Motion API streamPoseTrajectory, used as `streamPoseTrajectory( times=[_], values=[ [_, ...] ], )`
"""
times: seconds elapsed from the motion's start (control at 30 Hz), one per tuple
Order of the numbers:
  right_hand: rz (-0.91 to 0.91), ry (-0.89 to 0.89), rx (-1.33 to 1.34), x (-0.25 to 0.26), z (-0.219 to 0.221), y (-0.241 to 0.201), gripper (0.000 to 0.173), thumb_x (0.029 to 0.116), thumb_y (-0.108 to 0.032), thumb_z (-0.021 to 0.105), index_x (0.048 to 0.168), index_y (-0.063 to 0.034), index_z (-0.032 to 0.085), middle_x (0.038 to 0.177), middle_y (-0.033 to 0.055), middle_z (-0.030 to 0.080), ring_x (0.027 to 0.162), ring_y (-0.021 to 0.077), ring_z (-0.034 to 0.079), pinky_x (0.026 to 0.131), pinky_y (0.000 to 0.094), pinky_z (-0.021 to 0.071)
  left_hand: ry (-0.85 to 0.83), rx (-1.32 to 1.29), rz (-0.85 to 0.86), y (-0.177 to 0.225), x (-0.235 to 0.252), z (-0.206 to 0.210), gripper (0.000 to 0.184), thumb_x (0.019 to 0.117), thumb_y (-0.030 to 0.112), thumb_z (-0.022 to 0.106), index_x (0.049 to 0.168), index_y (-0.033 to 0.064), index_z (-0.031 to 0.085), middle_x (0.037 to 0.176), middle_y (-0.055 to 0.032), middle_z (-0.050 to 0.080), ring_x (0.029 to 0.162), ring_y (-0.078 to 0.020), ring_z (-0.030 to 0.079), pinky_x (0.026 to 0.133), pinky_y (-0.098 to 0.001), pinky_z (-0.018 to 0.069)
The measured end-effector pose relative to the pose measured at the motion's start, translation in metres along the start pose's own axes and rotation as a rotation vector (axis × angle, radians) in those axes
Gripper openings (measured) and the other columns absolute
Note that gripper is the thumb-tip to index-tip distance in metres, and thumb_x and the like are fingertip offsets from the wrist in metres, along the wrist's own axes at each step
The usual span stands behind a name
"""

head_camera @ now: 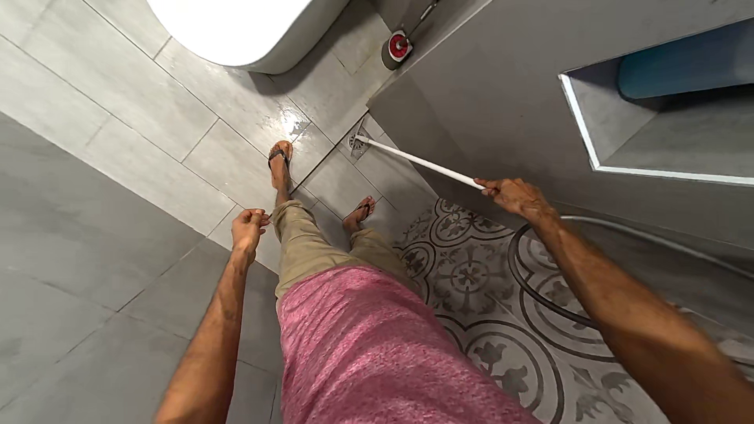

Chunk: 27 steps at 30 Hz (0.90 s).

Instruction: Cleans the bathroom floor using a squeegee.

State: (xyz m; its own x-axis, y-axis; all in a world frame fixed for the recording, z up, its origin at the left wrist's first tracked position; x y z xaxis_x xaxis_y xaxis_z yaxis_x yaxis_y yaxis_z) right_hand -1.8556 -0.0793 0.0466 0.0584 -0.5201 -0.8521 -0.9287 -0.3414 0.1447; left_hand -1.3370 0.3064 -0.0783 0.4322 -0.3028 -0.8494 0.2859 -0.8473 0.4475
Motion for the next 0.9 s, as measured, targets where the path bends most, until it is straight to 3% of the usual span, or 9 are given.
streamPoseTrajectory(
  times=[0.1,0.17,0.27,0.33,0.47,0.7,0.9],
  values=[
    [0.009,0.07,0.186,0.0,0.049,-0.006,0.037,0.1089,-0.031,0.049,0.144,-0.0313,0.061,0.113,0.0262,0.071,0.1,0.0518,0.067,0.081,0.0739,0.0492,0.042,0.029,-0.043,-0.022,0.005,0.002,0.032,0.1098,0.029,0.049,0.123,0.0023,0.062,0.115,-0.015,0.07,0.098,-0.023,0.068,0.086,-0.0455,0.0549],
    [0.052,0.016,0.247,0.015,0.088,-0.007,0.041,0.1094,-0.032,0.048,0.149,-0.0305,0.055,0.118,0.027,0.07,0.106,0.0519,0.065,0.087,0.0728,0.0479,0.051,0.062,-0.066,-0.034,0.005,0.004,0.032,0.1099,0.028,0.049,0.123,0.0011,0.062,0.114,-0.016,0.07,0.097,-0.0233,0.069,0.085,-0.0451,0.0545],
    [0.106,-0.128,0.228,-0.004,0.13,0.016,0.047,0.1109,-0.035,0.043,0.157,-0.0338,0.042,0.13,0.0261,0.065,0.119,0.0505,0.061,0.097,0.0705,0.0455,0.039,0.106,-0.1,-0.055,-0.009,0.013,0.031,0.1101,0.025,0.048,0.122,-0.0003,0.062,0.113,-0.0168,0.07,0.095,-0.0224,0.068,0.084,-0.0438,0.0548],
    [0.145,-0.187,0.197,-0.016,0.128,0.02,0.048,0.1113,-0.036,0.04,0.159,-0.0359,0.038,0.138,0.0247,0.061,0.127,0.0495,0.057,0.102,0.0691,0.0423,0.04,0.132,-0.116,-0.06,-0.01,0.016,0.03,0.1099,0.022,0.048,0.121,-0.0018,0.062,0.113,-0.0185,0.069,0.095,-0.0242,0.068,0.084,-0.0447,0.0541],
    [0.128,-0.118,0.203,-0.03,0.106,0.006,0.046,0.1109,-0.036,0.042,0.156,-0.0357,0.044,0.134,0.0232,0.064,0.123,0.0479,0.06,0.099,0.0693,0.0439,0.011,0.182,-0.143,-0.06,-0.005,0.026,0.033,0.1101,0.024,0.048,0.126,-0.0012,0.061,0.119,-0.0205,0.068,0.106,-0.0302,0.067,0.092,-0.0514,0.052],
    [0.073,-0.123,0.201,-0.041,0.078,-0.023,0.045,0.1104,-0.036,0.044,0.155,-0.0368,0.045,0.128,0.0222,0.068,0.117,0.047,0.063,0.096,0.0698,0.0461,-0.065,0.077,0.073,-0.006,0.008,0.048,0.036,0.1095,0.035,0.047,0.124,0.0051,0.062,0.116,-0.0157,0.069,0.102,-0.0253,0.068,0.087,-0.0507,0.0541],
    [0.146,-0.253,0.128,-0.046,0.064,-0.028,0.045,0.1106,-0.036,0.041,0.156,-0.0364,0.044,0.134,0.0215,0.065,0.123,0.0457,0.06,0.1,0.069,0.0443,-0.022,0.02,0.079,0.013,0.043,0.04,0.029,0.1089,0.023,0.049,0.118,-0.0005,0.064,0.11,-0.0166,0.07,0.098,-0.0234,0.069,0.087,-0.0472,0.0555]
  ],
)
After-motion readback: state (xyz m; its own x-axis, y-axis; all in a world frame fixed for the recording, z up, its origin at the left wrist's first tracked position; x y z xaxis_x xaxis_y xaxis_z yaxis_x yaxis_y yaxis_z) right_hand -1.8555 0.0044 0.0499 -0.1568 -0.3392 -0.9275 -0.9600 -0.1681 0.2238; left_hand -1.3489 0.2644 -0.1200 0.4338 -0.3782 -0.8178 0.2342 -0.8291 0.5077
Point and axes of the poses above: each hand's wrist, its own x-axis towards the middle knuckle, its own z-axis out of the palm, y = z × x, the point moved 5 cm from there along x, towards the middle knuckle
